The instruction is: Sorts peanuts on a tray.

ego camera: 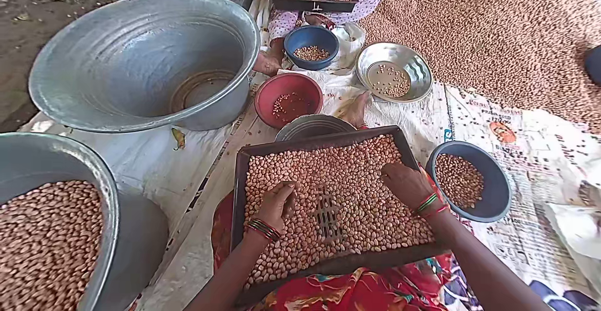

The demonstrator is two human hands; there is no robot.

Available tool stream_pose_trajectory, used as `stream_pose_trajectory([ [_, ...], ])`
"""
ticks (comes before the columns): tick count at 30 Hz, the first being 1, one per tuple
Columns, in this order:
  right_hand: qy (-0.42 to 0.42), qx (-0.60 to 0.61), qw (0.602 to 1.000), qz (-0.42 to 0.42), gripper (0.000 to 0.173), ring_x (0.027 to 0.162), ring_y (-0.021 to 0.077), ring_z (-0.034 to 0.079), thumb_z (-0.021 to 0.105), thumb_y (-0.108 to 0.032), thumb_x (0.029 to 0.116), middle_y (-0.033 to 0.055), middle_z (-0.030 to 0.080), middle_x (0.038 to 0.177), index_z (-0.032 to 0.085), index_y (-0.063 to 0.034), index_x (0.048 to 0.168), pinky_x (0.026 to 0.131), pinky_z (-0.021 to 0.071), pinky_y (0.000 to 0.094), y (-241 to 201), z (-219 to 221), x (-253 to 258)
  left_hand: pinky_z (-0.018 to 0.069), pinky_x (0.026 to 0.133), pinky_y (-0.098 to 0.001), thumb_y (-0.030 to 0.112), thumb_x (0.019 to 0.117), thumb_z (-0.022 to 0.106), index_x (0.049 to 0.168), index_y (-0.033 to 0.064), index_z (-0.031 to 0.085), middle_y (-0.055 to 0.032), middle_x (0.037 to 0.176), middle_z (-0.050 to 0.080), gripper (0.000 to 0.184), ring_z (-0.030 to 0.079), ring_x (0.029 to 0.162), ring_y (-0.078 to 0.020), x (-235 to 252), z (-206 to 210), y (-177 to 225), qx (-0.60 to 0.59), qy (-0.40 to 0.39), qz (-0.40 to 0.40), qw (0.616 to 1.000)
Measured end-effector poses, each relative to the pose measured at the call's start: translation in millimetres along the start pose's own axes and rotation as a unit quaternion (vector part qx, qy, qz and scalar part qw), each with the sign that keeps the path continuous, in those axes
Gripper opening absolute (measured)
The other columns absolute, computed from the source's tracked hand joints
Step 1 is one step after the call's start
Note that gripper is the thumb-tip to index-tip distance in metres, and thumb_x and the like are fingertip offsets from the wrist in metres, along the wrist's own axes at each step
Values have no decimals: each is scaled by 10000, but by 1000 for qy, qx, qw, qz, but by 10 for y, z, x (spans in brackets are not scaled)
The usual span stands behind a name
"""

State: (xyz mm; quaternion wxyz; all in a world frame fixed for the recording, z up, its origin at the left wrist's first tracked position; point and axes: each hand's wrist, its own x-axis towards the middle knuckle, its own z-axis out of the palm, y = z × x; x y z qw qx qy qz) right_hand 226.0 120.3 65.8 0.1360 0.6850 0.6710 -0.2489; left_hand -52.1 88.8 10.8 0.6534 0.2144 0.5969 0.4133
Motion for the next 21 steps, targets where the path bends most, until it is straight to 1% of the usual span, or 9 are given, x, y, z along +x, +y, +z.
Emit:
stream_pose_trajectory([
  [2, -12, -33, 999, 21, 354, 1247, 482, 588, 437, -116, 1083, 299, 594, 1359, 597, 37, 1359, 1001, 449, 620, 73, 169, -6, 333, 386, -128, 93, 1109, 375, 995, 25, 577, 61, 551, 454, 242, 386, 391, 8, 21, 51, -26, 22, -23, -30, 999],
  [5, 95, -33, 995, -9, 289, 1116, 505, 657, 471, -49, 1048, 323, 659, 1218, 667, 86, 1213, 915, 503, 609, 151, 427, 14, 343, 395, -139, 106, 1111, 395, 1017, 19, 574, 46, 564, 462, 220, 398, 400, -9, 22, 169, -68, 48, -67, -76, 994],
  [8, 91, 28, 995, -1, 310, 1125, 484, 657, 445, -88, 1063, 311, 654, 1234, 654, 90, 1207, 917, 491, 621, 134, 293, 5, 360, 412, -143, 138, 1121, 379, 1043, 19, 581, 41, 591, 493, 247, 418, 420, -11, -14, 248, -129, 86, -123, -107, 983],
  [10, 111, 68, 991, -42, 293, 1097, 479, 668, 476, -75, 1045, 307, 675, 1196, 680, 90, 1175, 904, 495, 627, 111, 180, -38, 371, 433, -155, 184, 1130, 371, 1097, 21, 586, 35, 634, 508, 272, 433, 446, -23, -35, 317, -165, 130, -156, -136, 970],
  [12, 114, 51, 990, -64, 296, 1099, 482, 672, 468, -67, 1045, 299, 681, 1197, 692, 71, 1181, 894, 500, 638, 76, 82, -67, 379, 454, -164, 203, 1130, 378, 1138, 18, 582, 30, 661, 517, 275, 446, 470, -30, -29, 391, -207, 177, -197, -141, 954],
  [15, 73, 18, 997, -21, 326, 1173, 481, 641, 429, -67, 1064, 296, 655, 1270, 668, 48, 1252, 940, 476, 646, 114, -33, -61, 376, 481, -170, 173, 1118, 419, 1154, -14, 579, 27, 671, 493, 249, 445, 493, -29, 26, 555, -199, 227, -246, -89, 938],
  [17, 37, 3, 999, 0, 334, 1202, 480, 624, 424, -88, 1077, 298, 635, 1301, 651, 43, 1284, 960, 467, 644, 156, 17, -38, 385, 490, -173, 162, 1108, 447, 1140, -23, 584, 30, 659, 474, 233, 444, 494, -29, 111, 672, -153, 251, -253, -43, 933],
  [19, 16, -19, 1000, 8, 348, 1217, 475, 614, 423, -106, 1083, 295, 619, 1326, 633, 35, 1322, 977, 469, 622, 172, 170, -4, 404, 539, -202, 166, 1103, 461, 1194, -25, 592, 3, 730, 491, 248, 454, 546, -51, 210, 774, -76, 307, -244, -1, 920],
  [21, 71, -22, 997, -9, 317, 1156, 490, 639, 473, -87, 1061, 310, 647, 1252, 654, 47, 1283, 932, 490, 616, 205, 384, 18, 450, 672, -297, 176, 1108, 441, 1266, -16, 590, -77, 887, 564, 290, 502, 681, -128, 324, 866, -12, 394, -232, 42, 889],
])
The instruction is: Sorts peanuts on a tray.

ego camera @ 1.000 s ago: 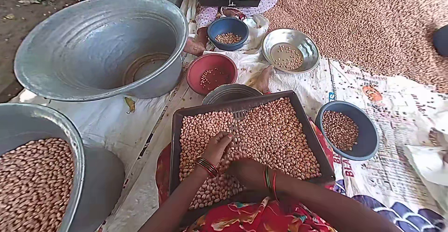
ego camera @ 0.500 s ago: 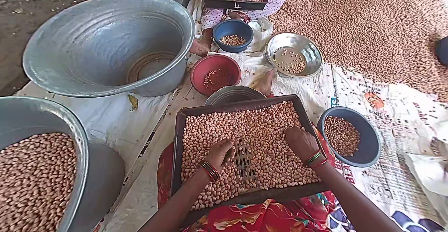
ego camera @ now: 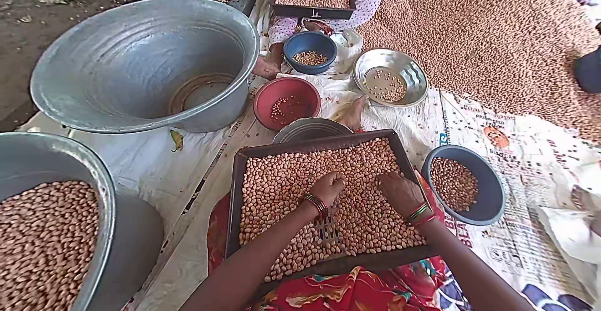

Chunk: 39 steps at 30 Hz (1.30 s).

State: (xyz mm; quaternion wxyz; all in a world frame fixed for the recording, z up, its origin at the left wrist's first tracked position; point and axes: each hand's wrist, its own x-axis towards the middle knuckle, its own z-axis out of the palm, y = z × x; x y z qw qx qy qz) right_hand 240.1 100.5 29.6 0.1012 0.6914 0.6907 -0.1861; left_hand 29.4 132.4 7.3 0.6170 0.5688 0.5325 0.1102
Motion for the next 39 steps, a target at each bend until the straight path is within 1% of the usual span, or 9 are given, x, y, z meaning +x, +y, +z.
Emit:
stream_pose_trajectory([
  [3, 57, 1, 998, -21, 277, 1072, 500, 673, 500, -67, 1039, 319, 679, 1152, 684, 68, 1195, 869, 512, 619, 28, 112, 13, 502, 901, -483, 185, 1110, 414, 1353, 4, 576, -207, 1145, 657, 343, 649, 960, -300, 167, -21, 92, 112, 13, 2, 994],
  [7, 56, 40, 998, -12, 304, 1080, 479, 682, 493, -113, 1046, 295, 690, 1178, 699, 38, 1211, 867, 517, 621, 41, 86, 27, 440, 1071, -558, 219, 1114, 410, 1432, 45, 550, -215, 1345, 632, 389, 616, 1245, -369, 256, -9, 184, 206, -3, 3, 979],
  [21, 52, 54, 997, -14, 324, 1068, 486, 686, 466, -143, 1071, 285, 690, 1193, 679, 31, 1243, 847, 518, 639, -68, -26, 32, 464, 1026, -610, 274, 1130, 348, 1464, 34, 482, -266, 1282, 652, 433, 627, 1223, -435, 348, 163, 265, 351, -50, 1, 935],
  [23, 175, 103, 974, -99, 265, 924, 499, 716, 533, -81, 1018, 302, 716, 1045, 713, 82, 1124, 747, 542, 640, -183, -5, -6, 513, 933, -508, 206, 1103, 433, 1344, -25, 565, -241, 1116, 670, 358, 665, 1034, -353, 300, 90, 229, 177, -33, 21, 983],
  [24, 231, 126, 953, -152, 236, 852, 479, 730, 562, -60, 981, 289, 727, 979, 723, 93, 1060, 694, 560, 617, -267, 6, -16, 478, 727, -372, 143, 1090, 441, 1190, -43, 591, -153, 885, 585, 259, 565, 763, -229, 272, 80, 142, 33, -15, 41, 998],
  [26, 275, 163, 913, -253, 239, 777, 411, 742, 586, -84, 947, 242, 738, 909, 742, 74, 1035, 661, 589, 542, -472, -18, -8, 374, 461, -167, 92, 1088, 348, 939, 58, 539, 60, 613, 456, 245, 427, 476, -16, 191, 56, -35, -293, -26, 51, 954],
  [28, 279, 181, 889, -313, 271, 741, 366, 728, 586, -140, 950, 202, 728, 858, 752, 45, 1057, 655, 589, 492, -674, -39, 84, 398, 440, -148, 206, 1112, 225, 916, 135, 563, 72, 624, 575, 397, 484, 467, 5, 41, -68, -189, -455, -68, 33, 887],
  [34, 55, 168, 946, -271, 368, 1297, 439, 584, 484, -163, 1071, 272, 640, 1346, 649, 52, 1321, 1105, 415, 566, -1144, -109, 872, 261, 372, -145, 262, 1131, 352, 799, 115, 463, 67, 541, 393, 379, 306, 379, -2, -460, -629, -282, -397, 190, -57, 896],
  [39, 6, 154, 905, -396, 299, 1298, 502, 549, 575, -193, 1002, 281, 634, 1335, 750, -64, 1208, 1035, 379, 706, -1542, 658, 458, 280, 367, -137, 174, 1127, 345, 880, 81, 552, 103, 486, 362, 336, 310, 359, 15, -770, -910, -532, -391, 264, 12, 882],
])
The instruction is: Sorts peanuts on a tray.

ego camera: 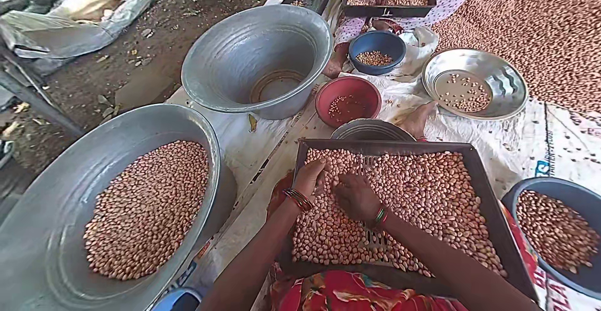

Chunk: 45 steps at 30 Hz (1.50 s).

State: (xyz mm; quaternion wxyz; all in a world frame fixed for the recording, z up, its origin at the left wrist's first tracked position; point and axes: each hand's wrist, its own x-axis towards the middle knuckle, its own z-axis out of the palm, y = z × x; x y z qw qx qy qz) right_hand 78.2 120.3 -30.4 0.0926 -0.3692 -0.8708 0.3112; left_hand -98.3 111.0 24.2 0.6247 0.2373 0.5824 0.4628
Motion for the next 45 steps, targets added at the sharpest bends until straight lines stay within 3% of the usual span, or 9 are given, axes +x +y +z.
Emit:
stream_pose_trajectory([
  [5, -37, -81, 993, -84, 253, 1289, 548, 548, 688, -252, 926, 251, 647, 1340, 779, -135, 1131, 990, 384, 783, 282, -112, -833, 308, 387, -127, 70, 1089, 398, 996, 50, 595, 117, 502, 386, 218, 339, 380, 33, -127, -292, -109, 43, -16, 38, 998],
  [11, 39, -105, 992, 53, 284, 1300, 608, 506, 657, -132, 913, 341, 596, 1362, 755, 10, 1137, 1024, 397, 749, 603, -702, -1134, 338, 469, -115, 74, 1062, 472, 1045, 9, 619, 109, 626, 465, 162, 385, 470, 52, -195, -215, -130, 197, -84, 70, 974],
  [16, -2, -37, 986, -161, 153, 1221, 521, 615, 695, -88, 908, 229, 703, 1249, 786, -93, 1030, 959, 489, 710, -204, -47, -745, 507, 890, -486, 223, 1103, 448, 1355, 6, 596, -211, 1116, 683, 364, 656, 939, -294, -172, 79, -89, 515, -206, 26, 832],
  [21, -171, -26, 964, -202, 192, 1155, 453, 656, 599, -107, 1008, 227, 720, 1138, 769, -44, 1072, 968, 488, 664, -363, 215, -699, 475, 984, -573, 251, 1115, 423, 1400, 25, 574, -251, 1193, 681, 394, 661, 1104, -402, -182, 195, -148, 587, -219, -7, 779],
  [27, -321, -98, 941, 41, 210, 1189, 552, 583, 634, -111, 982, 322, 662, 1196, 749, 52, 1047, 1016, 368, 744, 30, -655, -1339, 499, 927, -541, 224, 1107, 443, 1342, 13, 612, -234, 1111, 694, 358, 674, 997, -363, -137, 119, -193, 554, -218, 17, 803],
  [30, -111, -181, 973, 94, 144, 1251, 580, 557, 631, 12, 934, 330, 656, 1250, 763, 44, 985, 1039, 326, 798, 394, -914, -1564, 491, 905, -534, 234, 1109, 439, 1342, 22, 609, -226, 1101, 683, 358, 655, 969, -345, -92, 211, -195, 547, -236, 17, 803],
  [34, 96, -189, 977, -24, 122, 1179, 534, 631, 663, -15, 903, 277, 700, 1202, 780, -20, 937, 958, 465, 732, 351, -777, -1248, 485, 950, -548, 235, 1108, 445, 1353, 18, 607, -231, 1139, 690, 365, 667, 1031, -364, -75, 427, -181, 546, -237, 25, 803],
  [40, 34, -168, 934, -315, 170, 1161, 350, 686, 651, -161, 958, 120, 717, 1249, 786, -172, 1060, 943, 552, 545, -360, 375, -531, 484, 714, -375, 179, 1082, 479, 1265, 16, 659, -124, 931, 680, 305, 577, 725, -172, -116, 487, -222, 479, -128, 150, 855],
  [45, 68, -202, 947, -239, 188, 1122, 448, 680, 645, -89, 945, 204, 740, 1116, 779, -73, 1077, 973, 492, 653, 43, 250, -76, 433, 615, -224, 121, 1059, 512, 1172, -28, 668, -65, 859, 641, 244, 499, 631, -40, -151, 267, -267, 411, -51, 194, 889],
])
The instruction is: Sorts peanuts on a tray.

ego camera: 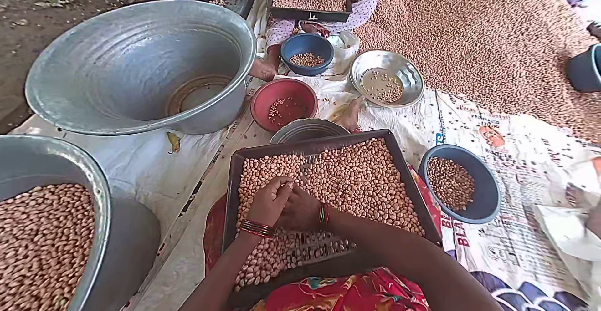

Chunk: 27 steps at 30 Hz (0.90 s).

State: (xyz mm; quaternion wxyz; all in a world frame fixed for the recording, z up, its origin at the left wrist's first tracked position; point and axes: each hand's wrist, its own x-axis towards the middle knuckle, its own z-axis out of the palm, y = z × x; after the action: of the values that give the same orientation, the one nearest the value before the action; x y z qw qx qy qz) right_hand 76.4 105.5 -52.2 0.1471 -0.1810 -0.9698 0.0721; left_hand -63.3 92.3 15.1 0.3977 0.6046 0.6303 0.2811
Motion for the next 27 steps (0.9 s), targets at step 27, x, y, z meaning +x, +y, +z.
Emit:
stream_pose_trajectory([
  [27, -320, 170, 796, 484, 314, 1113, 489, 651, 462, -144, 1079, 296, 674, 1187, 649, 57, 1232, 910, 475, 654, 85, -1659, -1443, 460, 1019, -596, 241, 1119, 407, 1419, -6, 545, -283, 1228, 659, 412, 644, 1153, -428, -6, 1243, 749, 119, -472, 2, 873],
])
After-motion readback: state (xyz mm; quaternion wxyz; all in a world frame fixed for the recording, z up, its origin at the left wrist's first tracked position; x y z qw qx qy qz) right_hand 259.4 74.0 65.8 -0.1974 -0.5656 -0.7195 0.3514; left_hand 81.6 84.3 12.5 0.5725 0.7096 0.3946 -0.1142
